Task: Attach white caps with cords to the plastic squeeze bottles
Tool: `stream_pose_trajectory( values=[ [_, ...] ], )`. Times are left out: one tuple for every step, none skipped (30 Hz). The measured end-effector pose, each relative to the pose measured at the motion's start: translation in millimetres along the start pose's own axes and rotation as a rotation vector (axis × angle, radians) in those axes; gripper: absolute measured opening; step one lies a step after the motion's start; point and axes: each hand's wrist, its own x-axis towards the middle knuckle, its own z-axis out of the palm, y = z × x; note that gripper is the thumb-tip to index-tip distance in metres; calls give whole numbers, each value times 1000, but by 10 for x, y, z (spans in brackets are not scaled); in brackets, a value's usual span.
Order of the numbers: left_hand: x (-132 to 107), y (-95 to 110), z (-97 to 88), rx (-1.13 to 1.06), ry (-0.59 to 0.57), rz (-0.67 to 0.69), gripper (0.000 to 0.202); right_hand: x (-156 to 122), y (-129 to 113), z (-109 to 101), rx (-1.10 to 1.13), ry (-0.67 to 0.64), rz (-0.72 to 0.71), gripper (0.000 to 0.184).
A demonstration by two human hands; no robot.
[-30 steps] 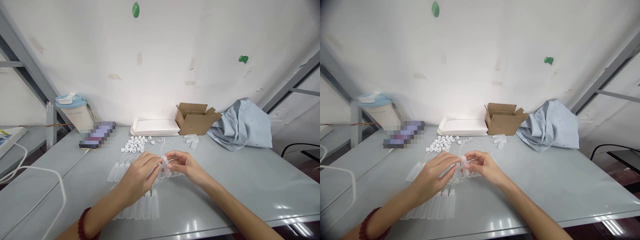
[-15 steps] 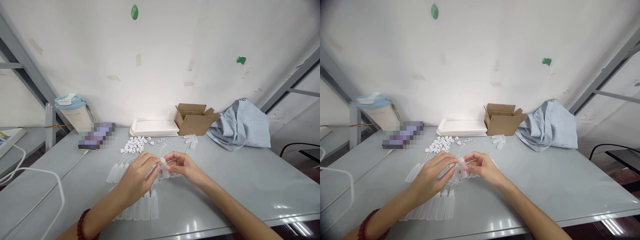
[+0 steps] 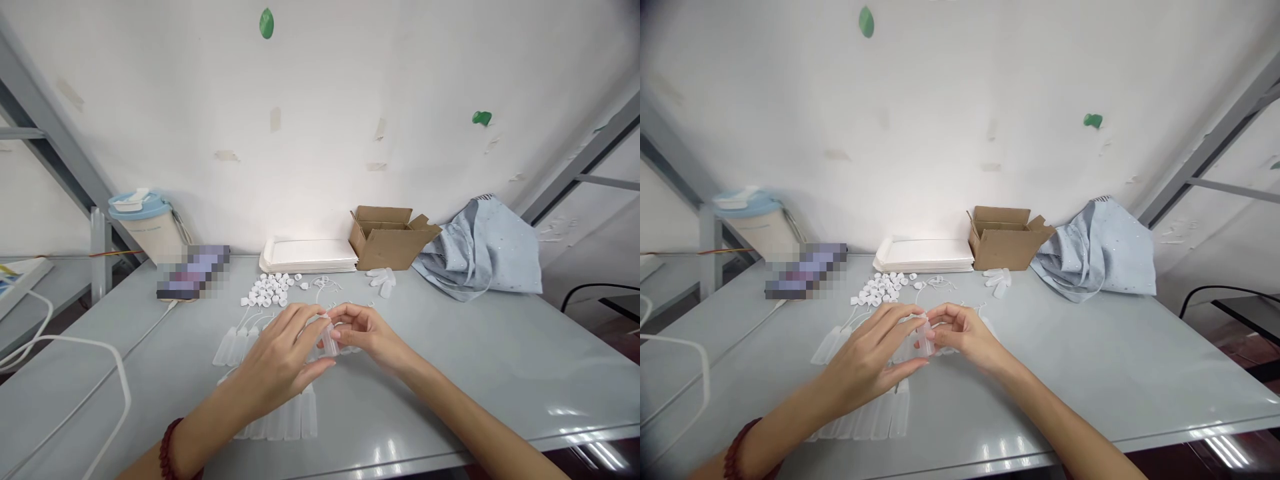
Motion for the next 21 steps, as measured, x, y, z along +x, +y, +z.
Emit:
stream_pose_trajectory(
  values=[
    [-1,0,1,12,2,5,35,2,5,-3,-3,-3,0,28],
    [-2,2,2,20,7,9,35,4,11,-8,-8,-6,0,27],
    [-3,5,3,25,13,9,34,5,19,-15,-14,-9,-4,27],
    [-3,11,5,27,21,9,34,5,25,-23,-25,-11,-11,26],
    [-3,17,7,25,28,10,33,6,30,-31,-39,-12,-23,25],
    [-2,24,8,20,32,9,33,5,31,-39,-55,-12,-38,24],
    [-1,32,7,11,35,7,32,5,28,-47,-74,-12,-52,23],
    [1,40,4,-2,35,5,33,5,22,-54,-96,-9,-65,22],
    [2,50,-2,-20,29,3,33,5,12,-61,-118,-3,-74,23],
    [4,60,-12,-46,17,0,35,6,0,-70,-141,6,-79,24],
    [5,72,-25,-79,-7,-5,36,8,-13,-80,-162,16,-83,27],
    [6,85,-41,-119,-41,-10,36,10,-25,-93,-181,30,-87,30],
    [6,100,-57,-164,-82,-15,37,14,-36,-107,-196,48,-91,33],
    [4,116,-73,-210,-130,-21,37,17,-43,-122,-207,71,-96,35],
    [2,132,-88,-255,-179,-25,38,21,-49,-138,-217,95,-100,36],
    [-1,149,-100,-294,-227,-30,38,23,-52,-152,-227,116,-103,36],
    [-5,165,-110,-325,-273,-32,39,25,-53,-163,-234,134,-106,36],
    [-10,180,-117,-348,-319,-34,39,26,-54,-172,-240,144,-107,35],
    [-15,193,-121,-363,-364,-37,39,26,-53,-177,-242,147,-108,34],
    [-21,204,-122,-369,-405,-40,39,25,-53,-178,-242,147,-108,33],
    [-27,212,-122,-370,-442,-43,39,24,-52,-177,-241,146,-108,33]
  ],
)
